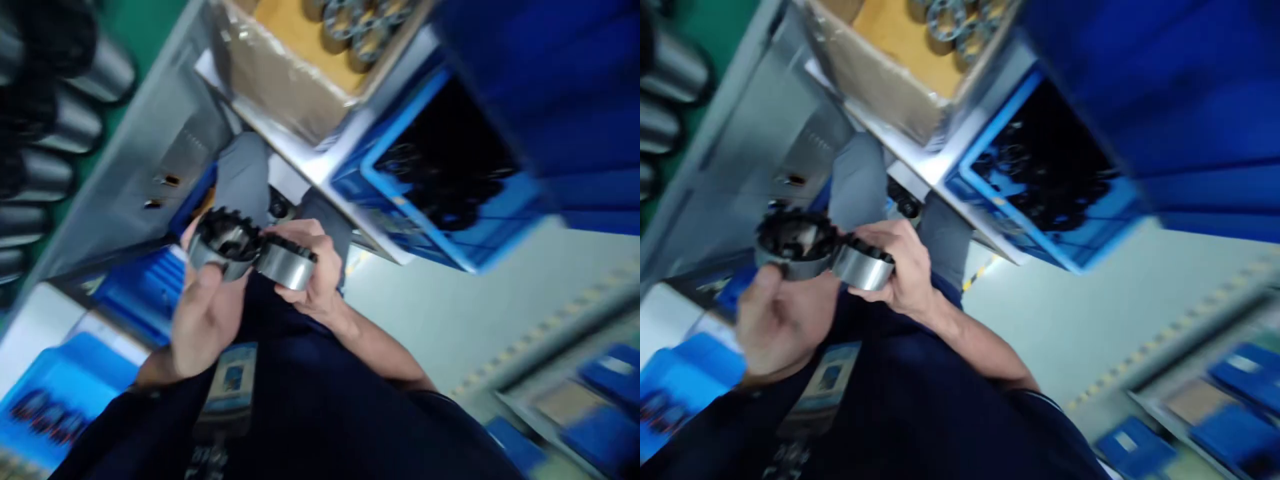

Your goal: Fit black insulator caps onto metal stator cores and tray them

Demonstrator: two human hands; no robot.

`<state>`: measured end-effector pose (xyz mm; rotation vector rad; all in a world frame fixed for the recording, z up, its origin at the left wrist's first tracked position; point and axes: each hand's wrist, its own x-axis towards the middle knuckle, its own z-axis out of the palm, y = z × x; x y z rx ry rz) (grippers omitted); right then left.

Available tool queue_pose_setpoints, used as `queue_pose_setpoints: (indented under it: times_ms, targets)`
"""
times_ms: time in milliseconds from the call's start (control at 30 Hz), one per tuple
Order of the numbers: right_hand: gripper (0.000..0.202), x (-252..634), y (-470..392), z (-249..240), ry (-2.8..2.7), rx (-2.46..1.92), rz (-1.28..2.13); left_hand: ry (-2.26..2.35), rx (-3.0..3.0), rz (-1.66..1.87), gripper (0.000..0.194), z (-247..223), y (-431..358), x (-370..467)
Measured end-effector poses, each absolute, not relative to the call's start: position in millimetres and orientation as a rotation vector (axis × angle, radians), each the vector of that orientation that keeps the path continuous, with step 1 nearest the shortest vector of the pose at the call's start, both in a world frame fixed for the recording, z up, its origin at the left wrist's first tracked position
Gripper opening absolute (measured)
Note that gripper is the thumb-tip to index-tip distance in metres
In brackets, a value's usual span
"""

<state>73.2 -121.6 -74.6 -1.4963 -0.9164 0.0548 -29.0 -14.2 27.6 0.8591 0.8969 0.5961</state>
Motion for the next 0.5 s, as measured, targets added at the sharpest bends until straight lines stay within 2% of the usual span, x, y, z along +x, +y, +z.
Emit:
queue_pose_setpoints:
  times_ms: [33, 67, 133, 267, 367, 500]
  targets:
    - [0.059, 80.4, -130.4, -73.8, -0.947, -1.53, 0.079, 0.865, 0.878, 0.566, 0.031, 27.7, -10.8, -32.1]
    - [0.062, 86.8, -139.2, -70.9, -0.989, -1.566, 0.11, 0.856, 0.911, 0.544, 0.04, 27.5, -6.9, -33.9]
    - [0.067, 95.5, -153.2, -60.3, -1.115, -1.643, 0.212, 0.867, 0.956, 0.562, 0.047, 27.3, -0.1, -33.9]
    - [0.074, 92.2, -155.7, -31.8, -1.422, -1.717, 0.454, 0.834, 0.853, 0.517, 0.039, 29.0, 5.1, -32.5]
    - [0.083, 81.5, -145.5, -17.9, -1.533, -1.923, 0.4, 0.828, 0.694, 0.323, 0.032, 22.1, 6.3, -33.4]
    - [0.086, 91.1, -149.6, -15.4, -1.429, -2.114, 0.219, 1.1, 0.406, 0.122, 0.045, 3.4, 5.2, -20.1]
